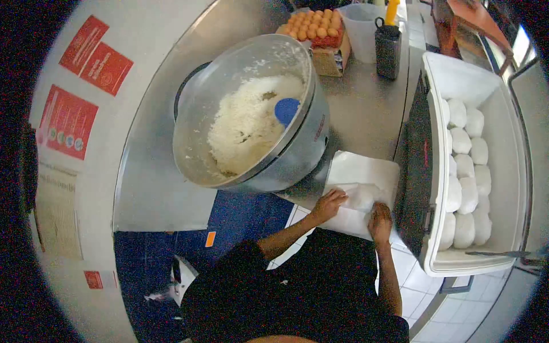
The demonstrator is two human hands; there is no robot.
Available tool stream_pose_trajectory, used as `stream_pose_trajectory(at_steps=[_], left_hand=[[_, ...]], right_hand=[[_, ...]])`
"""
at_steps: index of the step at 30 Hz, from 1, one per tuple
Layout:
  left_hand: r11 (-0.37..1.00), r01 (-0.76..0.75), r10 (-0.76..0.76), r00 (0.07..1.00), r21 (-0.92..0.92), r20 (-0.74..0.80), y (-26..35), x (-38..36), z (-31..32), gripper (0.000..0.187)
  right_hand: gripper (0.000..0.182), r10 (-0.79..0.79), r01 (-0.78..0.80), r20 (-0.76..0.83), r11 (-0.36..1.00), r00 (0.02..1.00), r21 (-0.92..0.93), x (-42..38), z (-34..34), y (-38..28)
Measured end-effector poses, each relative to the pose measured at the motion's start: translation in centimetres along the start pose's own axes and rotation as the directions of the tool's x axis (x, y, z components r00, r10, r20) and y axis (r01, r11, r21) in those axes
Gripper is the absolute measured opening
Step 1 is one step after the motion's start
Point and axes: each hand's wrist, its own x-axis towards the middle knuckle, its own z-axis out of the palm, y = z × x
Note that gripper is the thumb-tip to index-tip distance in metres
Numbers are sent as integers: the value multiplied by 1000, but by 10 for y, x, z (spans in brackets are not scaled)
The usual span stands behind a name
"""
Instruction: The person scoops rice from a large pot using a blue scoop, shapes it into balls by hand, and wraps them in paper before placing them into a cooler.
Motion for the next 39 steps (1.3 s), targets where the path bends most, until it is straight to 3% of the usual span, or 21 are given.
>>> stream_pose_trajectory(at_steps=[3, 8, 10, 12, 13, 14, 16, 17, 18, 19, 21, 23, 24, 26, 30, 31, 33, 34, 36, 38, 39], left_hand=[[954, 76, -70, 997, 289, -30, 37, -4, -5, 45], [951, 102, -81, 993, 292, -86, 27, 5, -2, 43], [958, 69, -126, 973, 279, 194, 9, 20, -1, 28], [953, -31, -10, 991, 300, 133, -6, 42, -5, 21], [978, 91, -146, 942, 189, 301, -8, 59, -16, 23], [969, 228, -245, 844, 94, 478, -11, 74, -26, 25], [911, 190, -365, 787, 367, 497, -29, 107, -4, 35], [904, 185, -327, 880, 387, 344, -55, 115, 25, 32], [882, 179, -324, 902, 436, 286, -46, 122, 26, 38], [857, 179, -321, 920, 484, 227, -36, 128, 26, 45], [821, 157, -353, 896, 548, 271, -6, 148, -2, 60], [861, -159, -163, 813, 483, 559, -15, 156, -4, 49], [864, -169, -150, 813, 474, 563, -13, 155, -9, 49], [921, -51, -145, 874, 386, 464, -7, 147, -17, 19], [977, 185, -202, 960, 101, 195, -16, 97, -4, 18], [972, 236, -230, 960, -20, 162, -16, 73, -2, 19], [991, -1, -25, 980, -134, -195, -22, 30, 26, 40], [990, -15, -12, 982, -141, -186, -14, 24, 21, 40], [978, 66, -94, 986, -198, -137, 4, 17, 3, 62], [966, 42, -67, 994, -256, -91, 1, 18, 10, 66], [939, 95, -144, 981, -331, -127, 1, 22, 23, 66]], right_hand=[[46, -87, 104, 135, 987, 987, -124, -2, -11, -4], [25, -94, 129, 222, 980, 971, -151, 15, -6, 25], [17, -103, 146, 241, 975, 965, -170, 27, -2, 23], [6, 191, -176, 197, 980, 962, -93, 43, -1, 21], [6, 194, -175, 195, 978, 961, -113, 52, 0, 23], [14, 364, -327, 291, 930, 885, -170, 61, 4, 26], [38, 595, -458, 450, 802, 666, -384, 89, 13, 39], [46, 488, -362, 341, 855, 804, -371, 84, 15, 36], [53, 557, -436, 240, 800, 795, -412, 85, 29, 45], [52, 250, -151, 128, 843, 960, -516, 79, 29, 33], [50, -95, 126, 84, 749, 992, -650, 85, 22, 23], [47, 473, -254, 358, 820, 805, -514, 101, 24, 17], [47, 483, -263, 348, 812, 803, -521, 99, 25, 13], [33, 498, -350, 257, 818, 829, -456, 90, 23, 7], [5, 295, -319, -123, 885, 948, -338, 53, 43, -35], [8, 300, -318, -107, 887, 948, -333, 44, 48, -47], [8, 236, -273, -148, 904, 960, -329, 34, 58, -71], [8, 168, -229, -202, 914, 965, -335, 29, 63, -78], [31, 303, -331, -136, 884, 943, -329, 19, 75, -72], [39, 296, -389, -371, 898, 880, -207, 22, 86, -76], [50, 487, -536, -399, 844, 777, -14, 35, 87, -79]])
